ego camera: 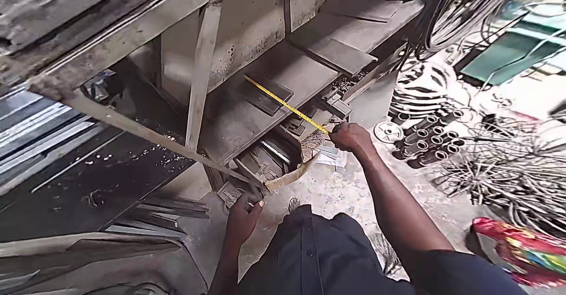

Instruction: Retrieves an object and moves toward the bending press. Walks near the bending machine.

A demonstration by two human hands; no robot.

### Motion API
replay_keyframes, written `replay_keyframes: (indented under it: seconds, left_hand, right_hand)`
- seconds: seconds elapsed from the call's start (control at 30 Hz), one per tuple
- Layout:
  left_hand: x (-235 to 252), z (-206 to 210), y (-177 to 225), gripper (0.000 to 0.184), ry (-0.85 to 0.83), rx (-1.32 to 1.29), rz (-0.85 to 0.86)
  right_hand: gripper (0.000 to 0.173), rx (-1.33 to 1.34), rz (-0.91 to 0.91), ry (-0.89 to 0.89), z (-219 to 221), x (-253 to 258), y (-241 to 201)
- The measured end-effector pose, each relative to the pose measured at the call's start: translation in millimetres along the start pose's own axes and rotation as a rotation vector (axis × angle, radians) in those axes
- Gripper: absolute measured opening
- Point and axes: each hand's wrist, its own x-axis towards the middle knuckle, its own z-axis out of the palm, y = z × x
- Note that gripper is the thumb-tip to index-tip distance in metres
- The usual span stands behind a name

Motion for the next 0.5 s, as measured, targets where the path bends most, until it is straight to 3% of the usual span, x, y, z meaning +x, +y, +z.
replay_keyframes:
  seconds: [0.23,0.5]
  left_hand:
    - [53,-6,18,0.021,-0.06,-0.032,0.087]
    - [83,-6,15,0.021,-0.145,0.011,0.041]
  right_hand:
    - [0.031,-0.059,0.028,-0.076,-14,11,1]
    - [0.03,-0.014,-0.001,-0.127,0,23,24]
